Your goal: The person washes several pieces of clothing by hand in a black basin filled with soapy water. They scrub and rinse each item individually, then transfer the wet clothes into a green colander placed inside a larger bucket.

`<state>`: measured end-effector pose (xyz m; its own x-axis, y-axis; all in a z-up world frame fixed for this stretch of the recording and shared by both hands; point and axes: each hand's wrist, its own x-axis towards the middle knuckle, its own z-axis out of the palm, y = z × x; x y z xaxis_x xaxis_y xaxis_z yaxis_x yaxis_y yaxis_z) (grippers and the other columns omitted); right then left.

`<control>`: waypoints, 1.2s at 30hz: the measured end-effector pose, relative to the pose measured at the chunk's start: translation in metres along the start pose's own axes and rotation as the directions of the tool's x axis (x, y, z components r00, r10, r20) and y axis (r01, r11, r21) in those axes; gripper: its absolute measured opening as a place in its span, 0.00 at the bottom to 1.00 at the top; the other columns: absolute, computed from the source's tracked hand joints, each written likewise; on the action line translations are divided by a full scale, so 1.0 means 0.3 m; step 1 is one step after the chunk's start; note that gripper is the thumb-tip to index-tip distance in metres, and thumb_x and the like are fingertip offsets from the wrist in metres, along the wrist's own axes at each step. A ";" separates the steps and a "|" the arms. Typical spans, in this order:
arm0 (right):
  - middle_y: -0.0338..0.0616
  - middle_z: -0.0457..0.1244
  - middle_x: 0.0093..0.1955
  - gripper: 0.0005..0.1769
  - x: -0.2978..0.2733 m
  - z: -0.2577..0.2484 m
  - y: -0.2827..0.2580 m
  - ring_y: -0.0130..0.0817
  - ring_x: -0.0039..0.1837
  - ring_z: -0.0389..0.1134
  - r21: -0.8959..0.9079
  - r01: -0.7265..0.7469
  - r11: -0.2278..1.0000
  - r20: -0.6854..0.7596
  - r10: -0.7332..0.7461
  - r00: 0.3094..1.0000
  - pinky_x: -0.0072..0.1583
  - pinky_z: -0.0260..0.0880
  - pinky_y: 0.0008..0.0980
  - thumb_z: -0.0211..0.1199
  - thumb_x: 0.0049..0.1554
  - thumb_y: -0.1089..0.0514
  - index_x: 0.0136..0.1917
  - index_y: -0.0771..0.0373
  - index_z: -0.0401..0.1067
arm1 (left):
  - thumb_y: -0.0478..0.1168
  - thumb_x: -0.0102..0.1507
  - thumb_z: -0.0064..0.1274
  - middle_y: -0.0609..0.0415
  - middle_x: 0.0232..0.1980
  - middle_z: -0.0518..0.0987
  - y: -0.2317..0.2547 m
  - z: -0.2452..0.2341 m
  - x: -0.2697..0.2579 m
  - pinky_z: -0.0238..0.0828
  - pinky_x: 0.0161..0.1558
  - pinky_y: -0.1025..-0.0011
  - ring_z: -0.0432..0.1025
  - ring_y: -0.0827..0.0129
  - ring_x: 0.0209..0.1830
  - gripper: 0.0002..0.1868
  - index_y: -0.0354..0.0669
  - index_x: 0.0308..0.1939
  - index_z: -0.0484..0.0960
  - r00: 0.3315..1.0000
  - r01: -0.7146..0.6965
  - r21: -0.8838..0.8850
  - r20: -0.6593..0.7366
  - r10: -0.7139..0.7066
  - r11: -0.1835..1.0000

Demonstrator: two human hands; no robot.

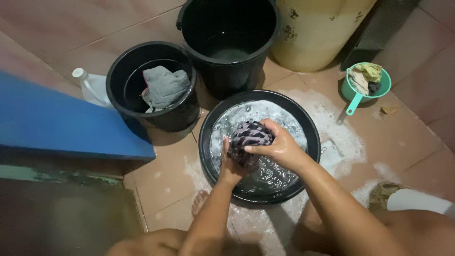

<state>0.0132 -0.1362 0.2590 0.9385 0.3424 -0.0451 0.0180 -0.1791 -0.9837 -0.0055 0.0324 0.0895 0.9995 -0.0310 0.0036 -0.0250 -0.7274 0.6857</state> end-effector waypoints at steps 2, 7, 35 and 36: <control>0.39 0.67 0.52 0.30 -0.003 0.003 0.006 0.26 0.55 0.68 0.044 0.016 0.999 0.013 -0.017 1.000 0.57 0.71 0.28 0.79 0.45 0.56 0.57 0.64 0.71 | 0.59 0.48 0.73 0.29 0.79 0.51 -0.028 0.040 0.020 0.39 0.73 0.55 0.46 0.38 0.76 0.50 0.49 0.70 0.68 0.988 -0.128 0.154 -0.065 0.139 0.980; 0.37 0.67 0.54 0.38 -0.010 0.002 0.062 0.25 0.56 0.69 0.180 -0.067 0.981 -0.054 0.078 0.995 0.58 0.71 0.27 0.78 0.43 0.57 0.64 0.60 0.66 | 0.51 0.59 0.63 0.49 0.67 0.77 -0.156 0.221 0.112 0.58 0.74 0.60 0.69 0.56 0.70 0.33 0.50 0.67 0.74 0.930 -0.286 -0.038 -0.252 0.268 0.957; 0.51 0.65 0.65 0.36 0.043 -0.268 0.500 0.48 0.65 0.67 0.875 0.081 0.476 -0.238 0.279 0.930 0.68 0.69 0.49 0.67 0.58 0.36 0.69 0.63 0.67 | 0.37 0.53 0.59 0.41 0.71 0.67 0.094 -0.048 0.109 0.69 0.62 0.40 0.67 0.46 0.67 0.57 0.67 0.76 0.38 0.699 0.687 -0.688 0.713 0.044 0.234; 0.52 0.66 0.64 0.36 0.041 -0.269 0.501 0.47 0.63 0.68 0.854 0.042 0.518 -0.216 0.282 0.935 0.67 0.70 0.48 0.68 0.57 0.38 0.68 0.64 0.68 | 0.44 0.58 0.59 0.36 0.72 0.65 0.085 -0.030 0.125 0.65 0.63 0.36 0.65 0.41 0.69 0.52 0.57 0.77 0.40 0.674 0.720 -0.693 0.691 0.261 -0.022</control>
<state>0.0552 -0.2334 0.1246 0.9570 0.0700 -0.2816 -0.2463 0.7092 -0.6606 0.0317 0.0187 0.1137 0.6539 -0.6849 -0.3215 0.7334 0.4692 0.4920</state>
